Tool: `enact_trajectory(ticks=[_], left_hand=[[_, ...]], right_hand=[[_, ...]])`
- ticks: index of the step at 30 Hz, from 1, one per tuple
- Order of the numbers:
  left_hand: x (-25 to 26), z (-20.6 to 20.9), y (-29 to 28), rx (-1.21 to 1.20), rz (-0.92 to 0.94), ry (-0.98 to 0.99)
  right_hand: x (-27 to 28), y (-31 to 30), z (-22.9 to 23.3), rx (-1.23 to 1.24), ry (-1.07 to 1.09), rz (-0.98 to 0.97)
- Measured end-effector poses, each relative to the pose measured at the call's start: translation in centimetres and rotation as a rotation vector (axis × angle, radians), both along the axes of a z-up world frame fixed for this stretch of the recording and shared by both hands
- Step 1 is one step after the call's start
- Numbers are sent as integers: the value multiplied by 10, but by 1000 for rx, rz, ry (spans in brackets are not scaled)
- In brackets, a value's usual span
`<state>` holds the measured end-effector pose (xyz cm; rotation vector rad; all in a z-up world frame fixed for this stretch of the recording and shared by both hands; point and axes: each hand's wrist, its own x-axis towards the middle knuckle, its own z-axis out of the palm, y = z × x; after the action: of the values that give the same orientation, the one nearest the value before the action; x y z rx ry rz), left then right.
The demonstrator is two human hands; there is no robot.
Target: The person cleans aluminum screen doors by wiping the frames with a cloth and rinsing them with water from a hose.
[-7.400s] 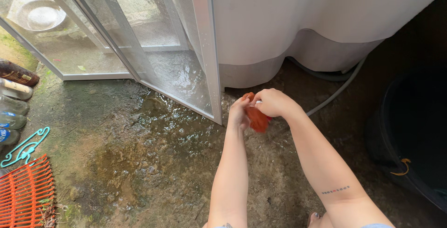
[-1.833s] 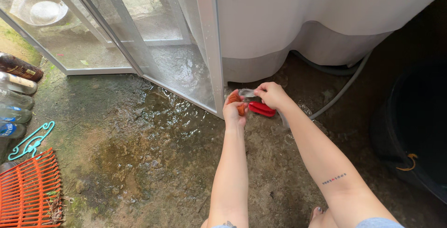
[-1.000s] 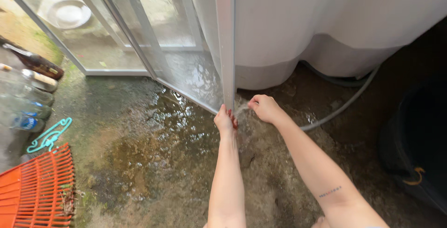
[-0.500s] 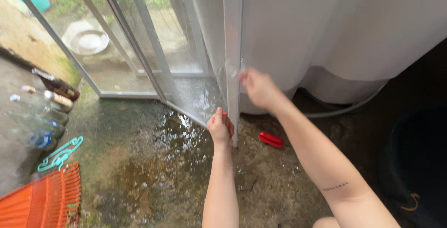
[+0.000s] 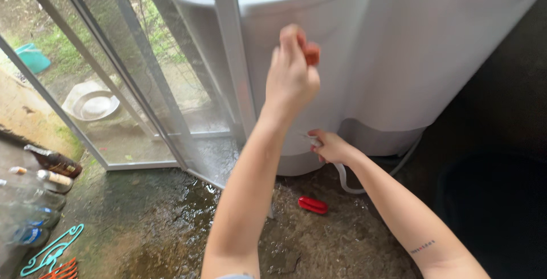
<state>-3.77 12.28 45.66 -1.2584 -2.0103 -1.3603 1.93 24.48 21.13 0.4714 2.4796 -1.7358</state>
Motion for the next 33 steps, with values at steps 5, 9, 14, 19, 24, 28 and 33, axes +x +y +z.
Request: enact_trajectory(ticks=[5, 9, 14, 19, 24, 28, 33], left_hand=[[-42, 76, 71, 126, 97, 319], [-98, 101, 111, 57, 526, 577], [-112, 82, 104, -24, 628, 507], [-49, 8, 49, 173, 265, 703], [-25, -186, -21, 242, 167, -11], [-32, -330, -62, 397, 189, -743], [-25, -398, -95, 274, 230, -911]], right_hand=[[28, 41, 23, 95, 40, -96], [46, 46, 41, 86, 83, -136], [61, 34, 60, 369, 241, -16], [60, 12, 61, 400, 145, 161], [42, -10, 36, 466, 168, 174], [39, -34, 11, 362, 146, 229], [26, -76, -3, 290, 157, 207]])
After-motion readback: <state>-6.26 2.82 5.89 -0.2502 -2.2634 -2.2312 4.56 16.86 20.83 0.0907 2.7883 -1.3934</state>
